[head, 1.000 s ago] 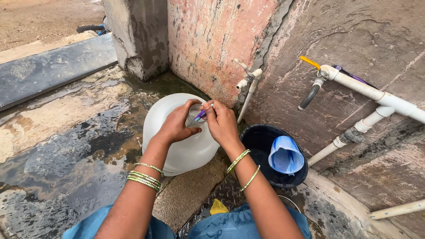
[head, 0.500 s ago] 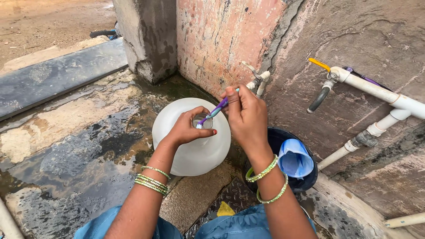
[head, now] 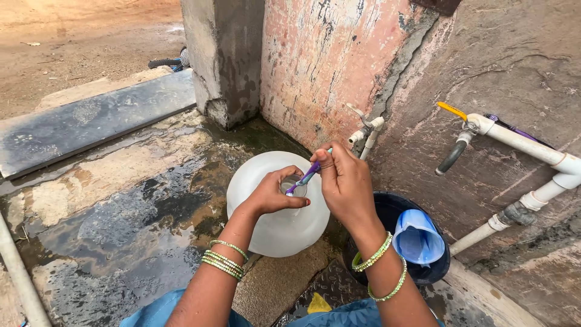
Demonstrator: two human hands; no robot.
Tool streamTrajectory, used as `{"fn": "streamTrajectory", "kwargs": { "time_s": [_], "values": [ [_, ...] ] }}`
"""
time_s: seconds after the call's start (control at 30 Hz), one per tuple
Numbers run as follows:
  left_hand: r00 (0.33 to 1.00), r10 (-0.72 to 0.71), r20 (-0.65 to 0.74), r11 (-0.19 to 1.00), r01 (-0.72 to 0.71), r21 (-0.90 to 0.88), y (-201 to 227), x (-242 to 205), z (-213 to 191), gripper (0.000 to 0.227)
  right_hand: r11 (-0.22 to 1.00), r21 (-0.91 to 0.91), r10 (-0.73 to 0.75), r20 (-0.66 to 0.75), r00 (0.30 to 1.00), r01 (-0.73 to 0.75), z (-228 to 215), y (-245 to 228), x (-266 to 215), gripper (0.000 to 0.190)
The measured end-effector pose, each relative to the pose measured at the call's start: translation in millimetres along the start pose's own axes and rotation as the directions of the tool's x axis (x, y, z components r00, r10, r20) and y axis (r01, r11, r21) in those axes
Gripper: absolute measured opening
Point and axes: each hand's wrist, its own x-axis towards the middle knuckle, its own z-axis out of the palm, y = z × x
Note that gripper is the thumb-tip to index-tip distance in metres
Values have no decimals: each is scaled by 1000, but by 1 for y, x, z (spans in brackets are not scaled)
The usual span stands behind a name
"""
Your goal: The person picks up a large plastic bottle and places it under a faucet to scrub the neck with a toothbrush before rinsing it.
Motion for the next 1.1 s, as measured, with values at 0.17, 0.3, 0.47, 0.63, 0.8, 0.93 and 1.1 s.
{"fn": "streamTrajectory", "kwargs": {
  "time_s": [0.17, 0.3, 0.47, 0.63, 0.8, 0.93, 1.1],
  "values": [
    [993, 64, -99, 956, -32, 291, 16, -10, 7, 63, 990, -87, -99, 149, 984, 113, 48, 64, -15, 24],
    [906, 216, -365, 848, 12, 531, -19, -5, 28, 61, 998, -47, -35, 167, 985, 43, 55, 68, -18, 27],
    [976, 151, -154, 874, -59, 482, -18, 4, 12, 69, 986, 15, 160, 183, 970, -166, 57, 75, -18, 28],
    [995, 93, -34, 874, -65, 481, -2, 6, 4, 94, 996, -9, 90, 160, 983, -89, 60, 93, -19, 27],
    [980, 142, -139, 938, -88, 336, -11, 8, 30, 81, 988, 3, 153, 139, 978, -155, 58, 95, -15, 30],
    [979, 143, -145, 937, -87, 337, 3, 2, 29, 78, 978, 72, 188, 129, 974, -198, 35, 74, -8, 32],
    [986, 109, -125, 940, -62, 335, -5, 4, 22, 75, 992, 88, 95, -10, 995, -94, 4, 36, -4, 33]
  ]
}}
